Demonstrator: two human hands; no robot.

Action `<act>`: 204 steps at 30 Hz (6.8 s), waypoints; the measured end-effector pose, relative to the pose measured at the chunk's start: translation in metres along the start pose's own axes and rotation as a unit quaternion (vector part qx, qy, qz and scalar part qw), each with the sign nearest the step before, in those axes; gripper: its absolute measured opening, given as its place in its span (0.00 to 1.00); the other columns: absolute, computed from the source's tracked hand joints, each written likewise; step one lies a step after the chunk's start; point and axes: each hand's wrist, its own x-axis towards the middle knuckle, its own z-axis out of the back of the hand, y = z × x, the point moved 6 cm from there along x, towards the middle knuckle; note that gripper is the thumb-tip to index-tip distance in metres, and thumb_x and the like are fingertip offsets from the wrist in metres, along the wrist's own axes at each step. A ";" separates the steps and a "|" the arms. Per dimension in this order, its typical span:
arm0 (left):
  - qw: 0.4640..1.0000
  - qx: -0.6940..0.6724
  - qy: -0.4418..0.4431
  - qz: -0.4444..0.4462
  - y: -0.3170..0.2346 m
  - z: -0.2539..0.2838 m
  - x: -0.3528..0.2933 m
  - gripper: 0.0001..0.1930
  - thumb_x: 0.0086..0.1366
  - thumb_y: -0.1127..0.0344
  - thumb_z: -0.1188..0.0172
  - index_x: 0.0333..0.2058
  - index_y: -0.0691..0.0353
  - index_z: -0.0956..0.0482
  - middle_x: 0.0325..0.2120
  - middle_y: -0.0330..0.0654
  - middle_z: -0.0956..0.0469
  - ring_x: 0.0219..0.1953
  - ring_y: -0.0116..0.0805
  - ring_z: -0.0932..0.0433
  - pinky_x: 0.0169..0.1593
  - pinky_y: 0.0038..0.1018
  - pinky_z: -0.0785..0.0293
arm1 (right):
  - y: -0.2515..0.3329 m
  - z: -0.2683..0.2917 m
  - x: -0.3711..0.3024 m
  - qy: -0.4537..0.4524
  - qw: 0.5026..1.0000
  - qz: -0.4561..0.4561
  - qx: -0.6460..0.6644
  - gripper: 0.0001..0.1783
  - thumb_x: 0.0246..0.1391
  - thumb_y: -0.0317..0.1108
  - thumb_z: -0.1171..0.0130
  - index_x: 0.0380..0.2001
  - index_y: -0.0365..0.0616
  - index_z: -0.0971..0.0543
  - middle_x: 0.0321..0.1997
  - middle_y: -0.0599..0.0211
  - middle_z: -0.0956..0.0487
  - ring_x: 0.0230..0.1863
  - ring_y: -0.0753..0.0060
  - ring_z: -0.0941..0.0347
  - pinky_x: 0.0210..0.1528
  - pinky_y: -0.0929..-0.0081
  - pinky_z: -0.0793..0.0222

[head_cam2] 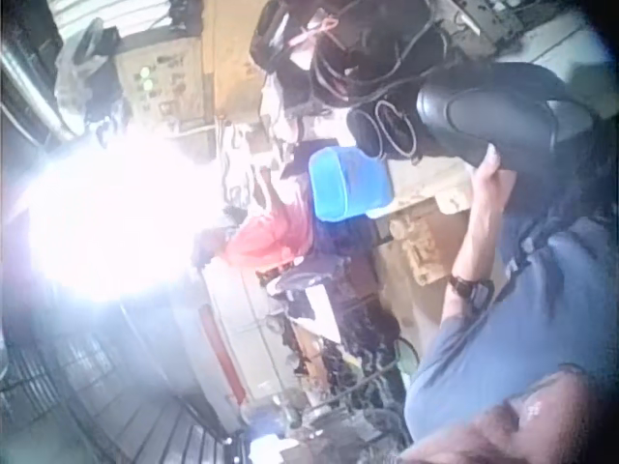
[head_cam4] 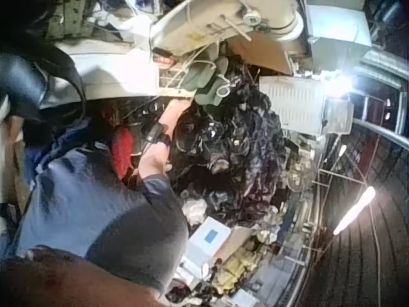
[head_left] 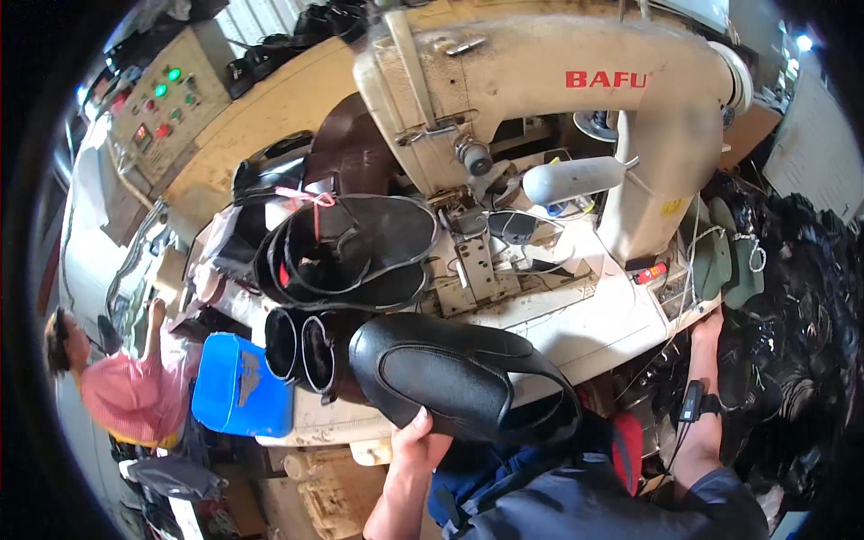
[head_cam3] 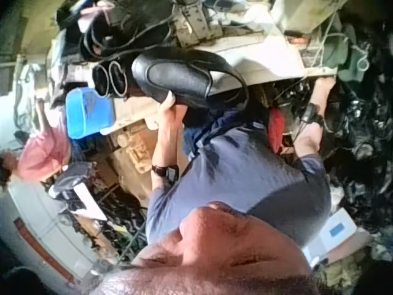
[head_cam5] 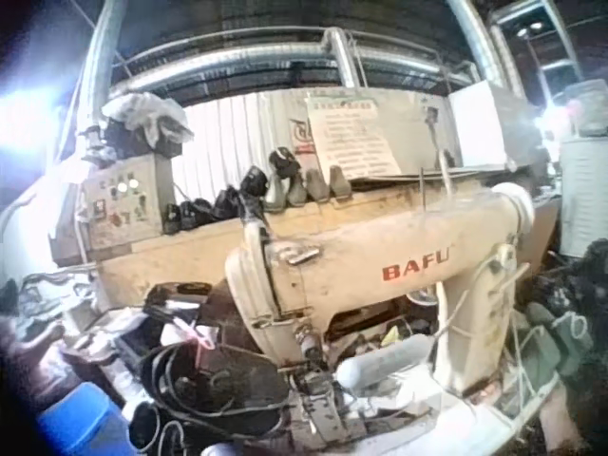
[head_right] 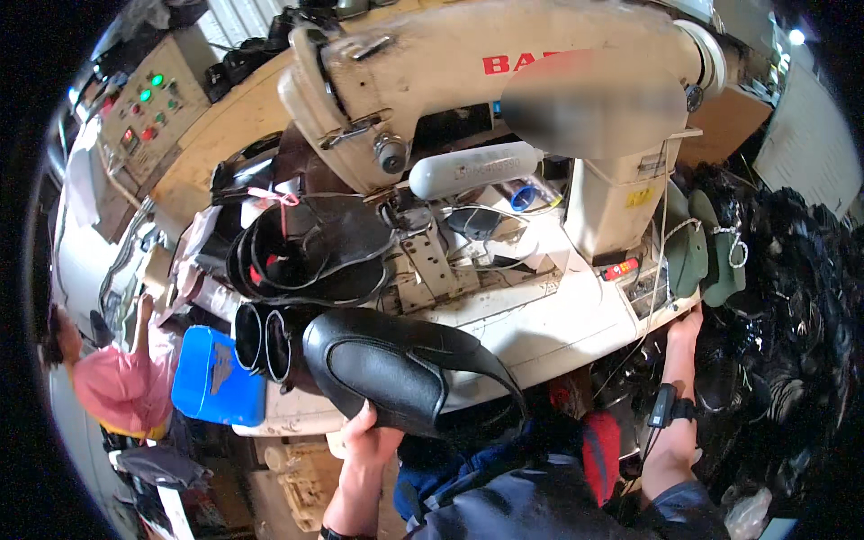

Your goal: Assemble a shoe by pulling the upper over a last and using a machine to secure it.

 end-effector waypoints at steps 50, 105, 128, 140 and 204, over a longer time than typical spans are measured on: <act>0.987 0.064 0.038 -0.143 -0.014 -0.027 0.080 0.33 0.58 0.69 0.31 0.61 0.63 0.33 0.58 0.47 0.29 0.62 0.47 0.32 0.69 0.48 0.43 | -0.130 -0.333 -0.355 0.495 0.795 -0.086 -0.340 0.34 0.64 0.28 0.43 0.66 0.37 0.48 0.60 0.47 0.27 0.44 0.75 0.23 0.42 0.79 0.26; 0.900 0.244 -0.203 -0.299 0.020 -0.045 0.086 0.21 0.67 0.71 0.40 0.56 0.72 0.30 0.52 0.48 0.24 0.52 0.38 0.25 0.56 0.32 0.30 | -0.194 -0.405 -0.287 0.588 0.741 -0.019 -0.325 0.48 0.54 0.21 0.35 0.73 0.45 0.49 0.63 0.49 0.28 0.52 0.72 0.23 0.43 0.78 0.23; 0.873 0.362 -0.238 -0.225 0.047 -0.019 0.074 0.19 0.67 0.70 0.39 0.54 0.72 0.28 0.50 0.47 0.23 0.49 0.36 0.25 0.54 0.31 0.30 | -0.136 -0.370 -0.277 0.427 0.782 0.207 -0.405 0.07 0.53 0.22 0.33 0.36 0.33 0.18 0.40 0.56 0.15 0.42 0.70 0.18 0.48 0.73 0.25; 0.871 0.368 -0.242 -0.218 0.048 -0.017 0.074 0.18 0.66 0.70 0.39 0.53 0.72 0.27 0.49 0.47 0.23 0.48 0.36 0.25 0.53 0.30 0.29 | -0.178 -0.436 -0.302 0.559 0.688 0.223 -0.406 0.30 0.52 0.26 0.32 0.56 0.36 0.33 0.37 0.62 0.15 0.42 0.70 0.18 0.48 0.74 0.26; 0.854 0.396 -0.266 -0.209 0.047 -0.002 0.067 0.15 0.66 0.67 0.37 0.47 0.71 0.23 0.42 0.44 0.21 0.42 0.32 0.24 0.48 0.28 0.28 | 0.115 -0.446 -0.233 -0.271 0.420 0.510 -0.700 0.27 0.73 0.46 0.61 0.55 0.31 0.25 0.63 0.33 0.36 0.50 0.52 0.24 0.43 0.70 0.17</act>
